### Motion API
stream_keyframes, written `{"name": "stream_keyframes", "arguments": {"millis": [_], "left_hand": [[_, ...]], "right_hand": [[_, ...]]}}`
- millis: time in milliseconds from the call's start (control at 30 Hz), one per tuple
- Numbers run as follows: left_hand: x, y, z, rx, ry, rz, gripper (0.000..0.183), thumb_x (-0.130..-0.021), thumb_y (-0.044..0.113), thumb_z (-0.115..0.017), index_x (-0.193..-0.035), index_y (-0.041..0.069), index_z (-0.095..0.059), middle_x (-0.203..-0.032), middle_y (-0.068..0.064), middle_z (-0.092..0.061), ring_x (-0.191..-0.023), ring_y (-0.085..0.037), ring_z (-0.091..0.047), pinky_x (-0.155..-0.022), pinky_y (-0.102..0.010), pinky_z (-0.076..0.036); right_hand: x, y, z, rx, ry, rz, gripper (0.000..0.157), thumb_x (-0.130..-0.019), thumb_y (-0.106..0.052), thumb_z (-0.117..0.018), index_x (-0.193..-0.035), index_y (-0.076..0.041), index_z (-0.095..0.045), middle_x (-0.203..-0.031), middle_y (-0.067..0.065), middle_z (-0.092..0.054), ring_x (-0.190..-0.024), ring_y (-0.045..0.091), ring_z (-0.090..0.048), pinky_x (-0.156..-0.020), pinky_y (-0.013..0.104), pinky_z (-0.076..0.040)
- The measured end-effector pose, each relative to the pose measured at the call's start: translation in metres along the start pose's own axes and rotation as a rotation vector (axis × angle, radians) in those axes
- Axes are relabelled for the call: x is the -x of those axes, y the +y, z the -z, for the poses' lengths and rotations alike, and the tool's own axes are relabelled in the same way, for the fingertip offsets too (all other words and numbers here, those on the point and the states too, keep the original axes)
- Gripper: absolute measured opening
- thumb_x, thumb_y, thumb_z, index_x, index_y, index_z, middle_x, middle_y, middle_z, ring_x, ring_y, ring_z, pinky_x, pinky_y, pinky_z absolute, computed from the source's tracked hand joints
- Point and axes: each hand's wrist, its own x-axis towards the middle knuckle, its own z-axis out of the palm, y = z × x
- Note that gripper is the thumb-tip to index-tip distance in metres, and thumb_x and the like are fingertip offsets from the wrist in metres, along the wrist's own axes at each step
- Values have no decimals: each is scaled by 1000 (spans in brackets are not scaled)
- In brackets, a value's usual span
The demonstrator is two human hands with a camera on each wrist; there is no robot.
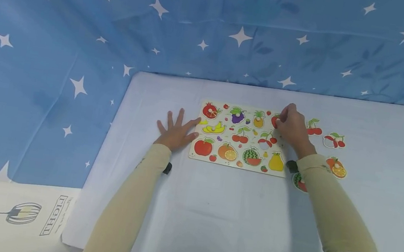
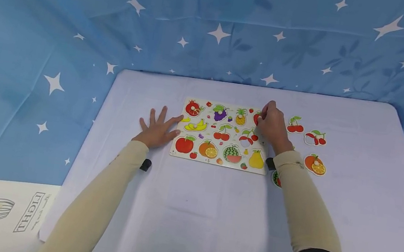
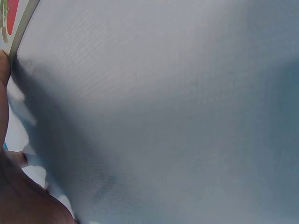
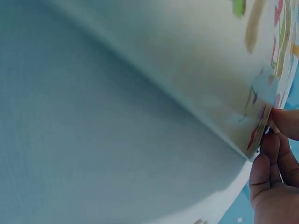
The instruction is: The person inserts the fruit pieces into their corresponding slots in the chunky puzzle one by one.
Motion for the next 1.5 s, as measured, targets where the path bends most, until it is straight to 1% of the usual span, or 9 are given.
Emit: {"name": "stream_keyframes", "arguments": {"millis": [133,233,333,467,567,800,1033,1300,1500], "left_hand": [[0,4,2,1,-5,-4,72,-109,58,-49,-172,42,-19,-178,-11,17,-158,-49,23,-119,-77,8],[-2,5,0,11,-2,-8,72,-108,57,-51,-172,41,-21,-178,-12,17,-158,-49,23,-119,-77,9],[-5,4,-3,21,-2,-13,72,-109,55,-52,-172,39,-22,-178,-12,17,-158,-49,24,-118,-77,10],[-5,-1,-5,10,6,-10,72,-109,56,-51,-172,40,-21,-178,-12,17,-158,-49,23,-118,-78,9],[-4,-4,-4,5,11,-7,72,-109,56,-51,-172,40,-21,-178,-13,17,-158,-50,22,-118,-79,8],[-3,-2,-5,16,6,-10,73,-108,55,-53,-172,41,-21,-178,-12,18,-157,-50,24,-117,-78,10],[-2,-2,-4,33,6,-12,73,-108,55,-52,-172,39,-21,-178,-13,18,-157,-51,24,-117,-79,12],[4,-4,-2,52,6,-17,73,-109,53,-52,-172,37,-21,-178,-13,19,-157,-51,24,-116,-79,13],[0,0,-2,52,-6,-29,73,-109,54,-51,-173,37,-20,-177,-13,20,-157,-50,26,-116,-78,14]], "right_hand": [[0,2,1,17,1,5,24,-104,-4,-63,-120,4,-46,-107,27,-56,-99,43,-54,-89,56,-45],[0,3,3,60,-7,26,51,-102,-14,-70,-143,4,-47,-138,30,-54,-125,49,-47,-108,65,-33],[0,7,7,127,-5,62,83,-98,-28,-77,-165,-4,-33,-172,22,-27,-153,49,-24,-118,75,-15],[-1,13,17,154,-3,113,99,-96,-38,-79,-171,-10,-21,-179,16,-7,-161,45,-12,-116,81,-11],[2,21,29,131,-5,107,101,-96,-39,-80,-172,-11,-19,-179,16,-5,-161,45,-11,-115,83,-8],[22,51,66,129,6,-23,99,-99,-30,-76,-173,-15,-12,-180,16,0,-162,45,-6,-119,79,-2],[46,85,100,117,-2,-100,96,-101,-24,-73,-173,-14,-11,-178,20,1,-161,49,-3,-116,83,1],[69,109,117,111,8,-172,95,-102,-24,-72,-173,-12,-11,-178,23,0,-161,49,0,-115,83,2],[84,121,123,90,16,-210,95,-103,-27,-71,-173,-13,-8,-178,22,1,-161,48,1,-115,83,2]]}}
